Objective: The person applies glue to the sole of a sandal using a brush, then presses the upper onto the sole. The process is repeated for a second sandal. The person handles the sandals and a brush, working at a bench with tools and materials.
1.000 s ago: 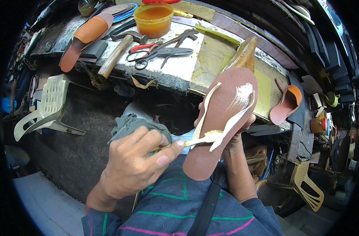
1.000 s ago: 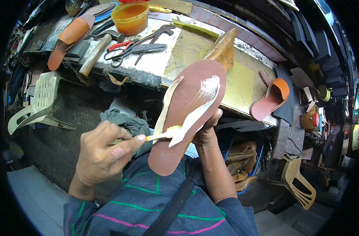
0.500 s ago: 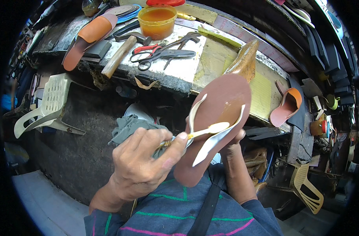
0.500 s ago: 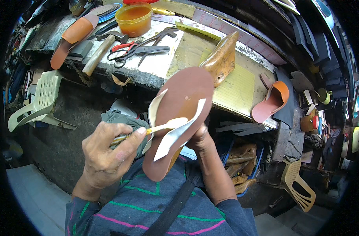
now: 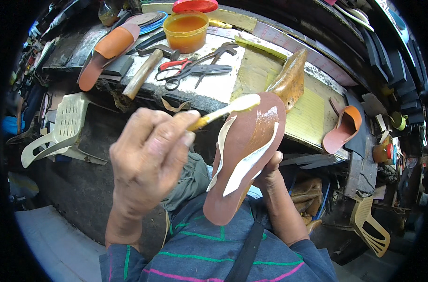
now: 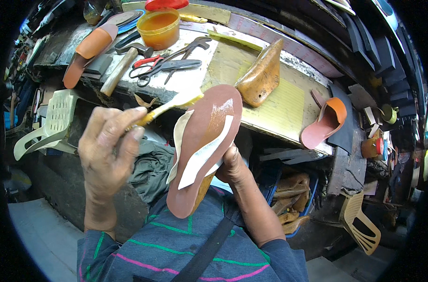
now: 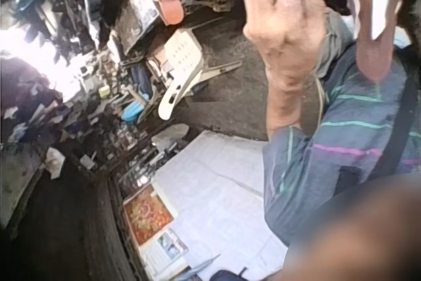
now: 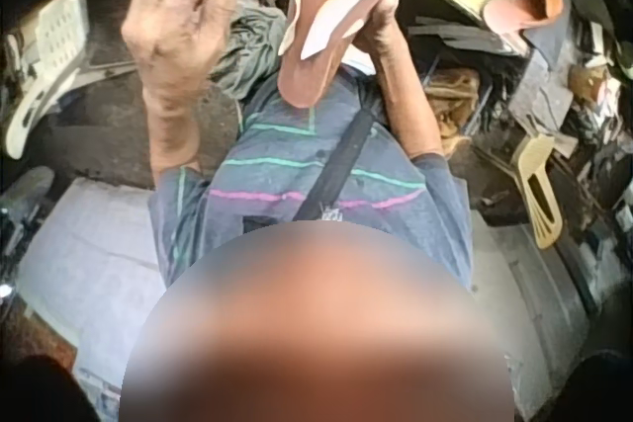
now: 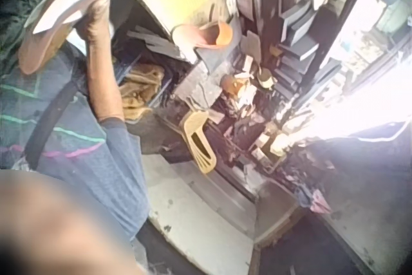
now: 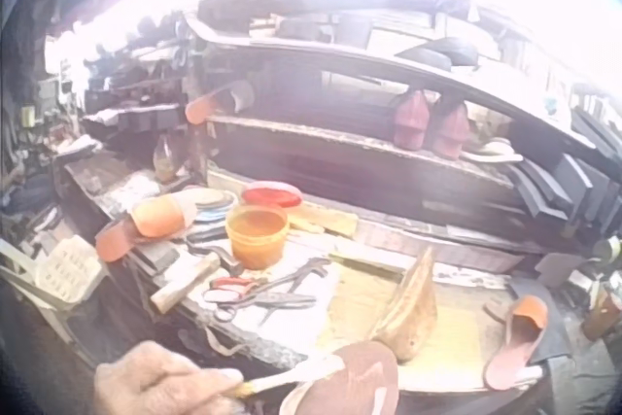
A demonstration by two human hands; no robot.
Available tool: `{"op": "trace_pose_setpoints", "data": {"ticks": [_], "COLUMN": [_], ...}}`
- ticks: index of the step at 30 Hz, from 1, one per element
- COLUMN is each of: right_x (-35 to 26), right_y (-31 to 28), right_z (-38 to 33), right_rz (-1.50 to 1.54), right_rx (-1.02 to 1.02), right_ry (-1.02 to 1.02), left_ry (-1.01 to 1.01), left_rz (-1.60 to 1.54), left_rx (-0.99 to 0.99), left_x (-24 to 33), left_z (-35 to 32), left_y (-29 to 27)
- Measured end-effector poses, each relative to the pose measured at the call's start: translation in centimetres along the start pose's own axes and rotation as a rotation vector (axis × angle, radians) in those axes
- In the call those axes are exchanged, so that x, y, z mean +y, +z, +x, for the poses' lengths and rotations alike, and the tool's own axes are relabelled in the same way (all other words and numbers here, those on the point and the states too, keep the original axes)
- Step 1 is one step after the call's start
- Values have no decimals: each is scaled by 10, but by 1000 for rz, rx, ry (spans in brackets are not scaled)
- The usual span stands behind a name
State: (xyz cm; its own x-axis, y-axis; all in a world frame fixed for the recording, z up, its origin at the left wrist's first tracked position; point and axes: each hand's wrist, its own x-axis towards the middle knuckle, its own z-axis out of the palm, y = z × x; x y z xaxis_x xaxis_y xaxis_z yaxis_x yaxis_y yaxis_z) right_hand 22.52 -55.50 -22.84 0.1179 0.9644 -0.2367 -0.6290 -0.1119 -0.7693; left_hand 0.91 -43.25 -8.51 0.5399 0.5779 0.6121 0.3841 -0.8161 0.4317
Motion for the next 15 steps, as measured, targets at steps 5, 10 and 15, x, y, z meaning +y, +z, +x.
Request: {"op": "trace_pose_setpoints", "data": {"ticks": [5, 10, 15], "right_x": [-10, -20, -33], "right_y": [-1, 2, -1], "right_z": [2, 8, 10], "right_rz": [33, 199, 374], "right_rx": [-21, 0, -178], "right_ry": [-22, -111, -69], "left_ry": [-185, 68, 101], "left_rz": [181, 618, 872], "left_rx": [109, -136, -430], "left_x": [-33, -100, -150], "left_z": [46, 127, 173], "left_y": [-57, -68, -7]}}
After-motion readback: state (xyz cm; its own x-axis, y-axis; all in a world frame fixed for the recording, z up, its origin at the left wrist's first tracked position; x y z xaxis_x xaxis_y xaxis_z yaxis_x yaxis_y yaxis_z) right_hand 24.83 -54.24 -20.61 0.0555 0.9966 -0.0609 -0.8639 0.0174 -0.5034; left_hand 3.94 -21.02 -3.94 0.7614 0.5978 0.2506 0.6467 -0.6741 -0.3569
